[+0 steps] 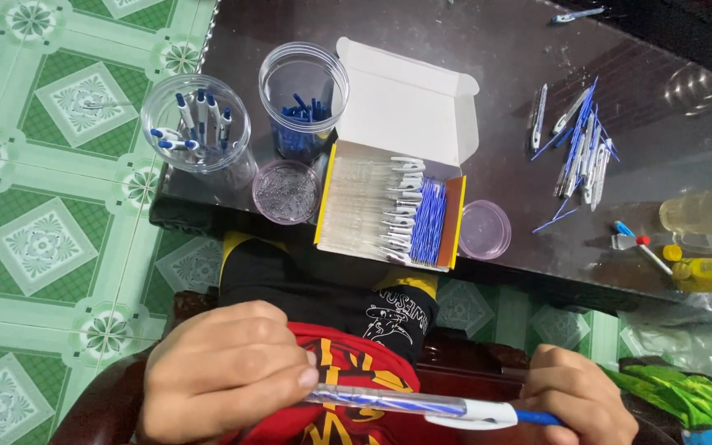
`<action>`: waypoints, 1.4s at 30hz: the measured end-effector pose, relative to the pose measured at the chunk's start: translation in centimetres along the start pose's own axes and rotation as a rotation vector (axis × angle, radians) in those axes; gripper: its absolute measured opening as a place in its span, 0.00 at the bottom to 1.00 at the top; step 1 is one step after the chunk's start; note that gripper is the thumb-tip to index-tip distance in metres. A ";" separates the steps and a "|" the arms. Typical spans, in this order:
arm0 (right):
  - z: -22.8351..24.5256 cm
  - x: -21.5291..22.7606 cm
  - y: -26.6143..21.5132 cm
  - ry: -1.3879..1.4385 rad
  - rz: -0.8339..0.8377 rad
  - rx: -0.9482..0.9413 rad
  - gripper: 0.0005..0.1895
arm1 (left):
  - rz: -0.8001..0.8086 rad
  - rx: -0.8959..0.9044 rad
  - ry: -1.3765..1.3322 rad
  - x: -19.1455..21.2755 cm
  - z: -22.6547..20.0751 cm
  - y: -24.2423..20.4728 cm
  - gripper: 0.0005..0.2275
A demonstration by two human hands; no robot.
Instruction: Assembling ballpoint pens by inserting ink refills into barrels and attaching caps.
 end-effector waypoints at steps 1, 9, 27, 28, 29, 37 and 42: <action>0.3 0.0 0.3 -0.002 -0.001 -0.003 0.32 | 0.001 0.001 -0.004 0.1 0.0 -0.1 0.07; 0.6 -1.4 0.9 0.100 -0.080 0.126 0.14 | -0.047 0.045 0.004 0.0 -0.1 -0.5 0.09; 2.9 -1.6 1.0 -0.083 -0.011 0.020 0.19 | -0.104 0.082 -0.038 -0.1 0.2 -1.4 0.06; 2.6 -1.5 0.7 -0.081 -0.008 0.020 0.19 | -0.106 0.084 -0.036 0.0 0.1 -1.3 0.06; 2.4 -1.4 0.3 -0.091 -0.009 0.065 0.17 | -0.085 0.100 -0.045 0.1 0.0 -1.2 0.06; 3.0 -1.5 -0.1 -0.191 0.093 -0.172 0.17 | -0.013 0.113 -0.123 -0.1 0.4 -0.7 0.24; -4.4 2.6 -4.8 0.078 0.265 0.089 0.24 | -0.057 0.174 -0.241 -0.2 1.0 0.0 0.23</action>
Point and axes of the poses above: each hand's wrist, its own y-axis towards the middle knuckle, its own x-axis out of the back of the hand, z = x × y, the point moved 1 cm from there along y, towards the middle knuckle, and after that the axes turned 11 degrees about -z, right-handed, at the moved point
